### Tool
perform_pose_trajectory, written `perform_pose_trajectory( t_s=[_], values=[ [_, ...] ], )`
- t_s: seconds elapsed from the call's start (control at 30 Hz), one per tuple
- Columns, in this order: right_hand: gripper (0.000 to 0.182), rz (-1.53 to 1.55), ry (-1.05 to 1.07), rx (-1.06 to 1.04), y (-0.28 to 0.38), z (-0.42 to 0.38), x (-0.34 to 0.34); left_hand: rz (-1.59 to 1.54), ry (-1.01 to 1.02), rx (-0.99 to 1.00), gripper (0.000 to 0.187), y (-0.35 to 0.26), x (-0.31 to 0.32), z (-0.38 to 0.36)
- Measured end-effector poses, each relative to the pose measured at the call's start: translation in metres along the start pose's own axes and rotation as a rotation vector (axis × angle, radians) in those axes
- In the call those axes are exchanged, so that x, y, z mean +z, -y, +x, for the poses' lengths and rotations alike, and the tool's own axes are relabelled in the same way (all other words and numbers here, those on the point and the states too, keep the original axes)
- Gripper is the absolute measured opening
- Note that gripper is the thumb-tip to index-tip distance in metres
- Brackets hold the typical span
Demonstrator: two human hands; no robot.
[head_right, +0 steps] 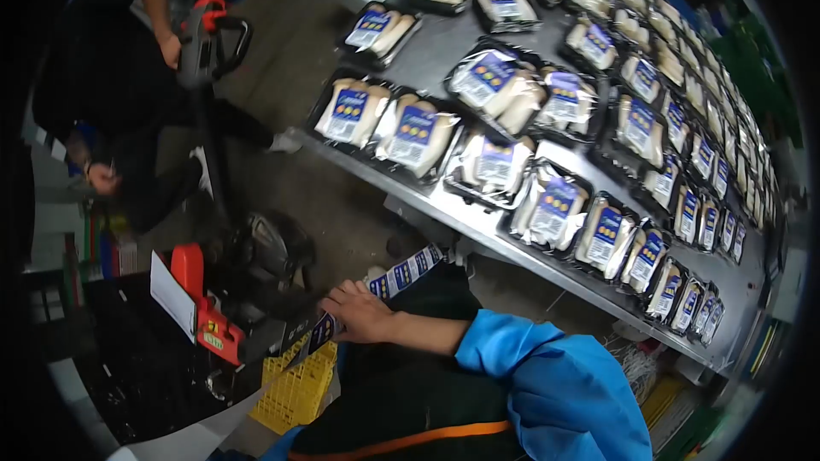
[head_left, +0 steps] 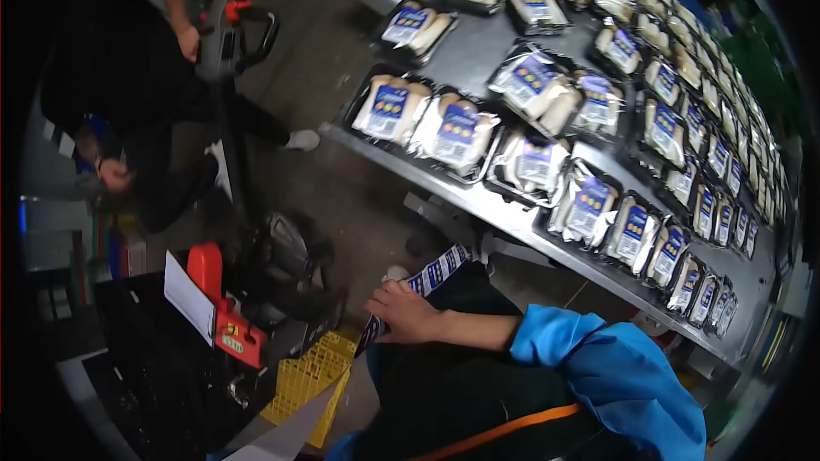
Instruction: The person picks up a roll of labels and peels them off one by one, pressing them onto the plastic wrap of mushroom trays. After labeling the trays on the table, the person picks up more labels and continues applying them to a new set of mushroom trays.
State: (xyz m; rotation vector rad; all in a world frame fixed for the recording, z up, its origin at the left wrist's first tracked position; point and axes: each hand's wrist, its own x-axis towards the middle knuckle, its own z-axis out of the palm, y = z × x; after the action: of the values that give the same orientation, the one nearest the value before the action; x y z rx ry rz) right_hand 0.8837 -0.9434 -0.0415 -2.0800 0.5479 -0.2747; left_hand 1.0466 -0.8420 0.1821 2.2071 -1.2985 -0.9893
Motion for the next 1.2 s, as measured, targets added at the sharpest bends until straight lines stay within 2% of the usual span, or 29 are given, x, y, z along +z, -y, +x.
perform_pose_trajectory(
  t_s=[0.03,0.1,0.13,0.2,0.27,0.33,0.43,0.47,0.53,0.6,0.63,0.67,0.73,0.8,0.87,0.93,0.97,1.0,1.13,1.2],
  values=[
    [0.051,0.01,0.017,-0.002,-0.003,0.01,0.017,-0.001,-0.024,-0.021,0.052,0.011,-0.014,0.0],
    [0.032,0.142,0.096,-0.007,-0.007,0.034,0.043,-0.001,-0.117,-0.077,0.054,0.037,-0.054,0.005],
    [0.032,0.138,0.1,-0.002,-0.002,0.05,0.05,-0.001,-0.158,-0.098,0.055,0.051,-0.072,0.009],
    [0.022,0.53,-0.252,0.03,0.046,0.103,0.028,-0.015,-0.2,-0.102,0.057,0.074,-0.103,0.025],
    [0.016,0.623,-0.355,-0.237,0.104,0.149,0.004,-0.052,-0.158,-0.054,0.059,0.089,-0.114,0.044],
    [0.015,0.644,-0.36,-0.507,0.15,0.176,-0.012,-0.098,-0.042,0.056,0.057,0.097,-0.112,0.063],
    [0.019,0.592,-0.111,-0.619,0.177,0.204,-0.026,-0.221,0.166,0.305,0.051,0.089,-0.128,0.1],
    [0.019,0.577,-0.115,-0.623,0.176,0.212,-0.034,-0.282,0.202,0.385,0.05,0.083,-0.137,0.114],
    [0.05,0.348,-0.457,-0.8,0.166,0.229,-0.063,-0.421,0.186,0.513,0.048,0.076,-0.157,0.143],
    [0.093,0.566,-0.536,-0.542,0.151,0.233,-0.097,-0.564,0.062,0.567,0.047,0.079,-0.174,0.174],
    [0.12,0.582,-0.459,-0.473,0.134,0.243,-0.101,-0.647,-0.039,0.57,0.042,0.082,-0.178,0.195],
    [0.116,0.638,-0.302,-0.38,0.118,0.253,-0.097,-0.725,-0.142,0.576,0.037,0.085,-0.182,0.216],
    [0.092,0.838,0.024,-0.113,0.087,0.279,-0.076,-0.787,-0.317,0.647,0.034,0.05,-0.19,0.249],
    [0.065,0.207,-0.014,-0.114,0.051,0.303,-0.06,-0.652,-0.578,0.662,0.028,0.009,-0.204,0.279],
    [0.046,0.297,-0.231,-0.042,0.014,0.323,-0.053,-0.228,-0.913,0.901,0.032,-0.019,-0.226,0.332],
    [0.044,0.377,-0.271,0.087,-0.027,0.339,-0.055,0.263,-1.275,1.029,0.045,-0.047,-0.263,0.398],
    [0.041,0.441,-0.279,0.107,-0.04,0.345,-0.066,0.344,-1.39,1.08,0.047,-0.07,-0.285,0.429],
    [0.043,0.443,-0.317,0.081,-0.063,0.355,-0.061,0.374,-1.41,1.115,0.048,-0.093,-0.31,0.458],
    [0.045,0.38,-0.187,0.216,-0.081,0.382,-0.115,0.541,-1.375,1.199,0.056,-0.185,-0.389,0.561],
    [0.046,0.484,-0.125,0.382,-0.084,0.401,-0.151,0.595,-1.33,1.204,0.06,-0.229,-0.42,0.622]
  ],
)
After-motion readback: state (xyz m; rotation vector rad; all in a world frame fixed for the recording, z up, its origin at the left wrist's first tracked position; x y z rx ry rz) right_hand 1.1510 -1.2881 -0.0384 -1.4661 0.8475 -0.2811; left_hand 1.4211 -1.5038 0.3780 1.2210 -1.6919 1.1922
